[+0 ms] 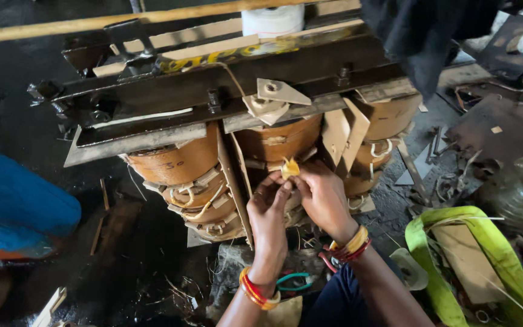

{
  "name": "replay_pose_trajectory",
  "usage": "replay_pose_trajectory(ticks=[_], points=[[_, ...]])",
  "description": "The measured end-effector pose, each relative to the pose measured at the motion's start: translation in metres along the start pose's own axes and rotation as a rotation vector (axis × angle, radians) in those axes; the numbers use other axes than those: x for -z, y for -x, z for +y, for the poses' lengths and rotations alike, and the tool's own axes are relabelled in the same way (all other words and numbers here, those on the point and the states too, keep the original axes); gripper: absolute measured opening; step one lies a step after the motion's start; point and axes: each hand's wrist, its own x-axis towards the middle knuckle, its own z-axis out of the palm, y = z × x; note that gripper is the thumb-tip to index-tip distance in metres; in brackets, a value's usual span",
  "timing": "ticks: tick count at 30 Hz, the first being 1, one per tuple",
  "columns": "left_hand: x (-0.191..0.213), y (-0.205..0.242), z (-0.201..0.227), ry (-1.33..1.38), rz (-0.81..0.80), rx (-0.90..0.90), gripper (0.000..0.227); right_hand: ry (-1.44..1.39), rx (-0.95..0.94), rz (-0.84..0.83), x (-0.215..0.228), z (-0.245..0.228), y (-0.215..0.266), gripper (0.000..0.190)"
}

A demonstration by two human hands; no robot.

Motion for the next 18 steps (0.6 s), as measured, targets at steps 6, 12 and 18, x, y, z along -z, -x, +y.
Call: replay_pose_trajectory(ticks=[6,12,18], points=[[-0.01,-0.011,-0.014,-0.028,0.188,0.116,0.015,-0.199,-0.027,0.108,0.003,-0.004,-0.006,0.021],[-0.001,-0.028,-0.046,0.087,0.189,0.001,0.009,-0.148,0.173,0.322,-0.004,-0.009,0.009,0.021],[0.001,-0.038,-0.056,-0.011,0.279,0.013,0.009,0.179,0.376,0.286,-0.013,0.002,0.023,0.046]])
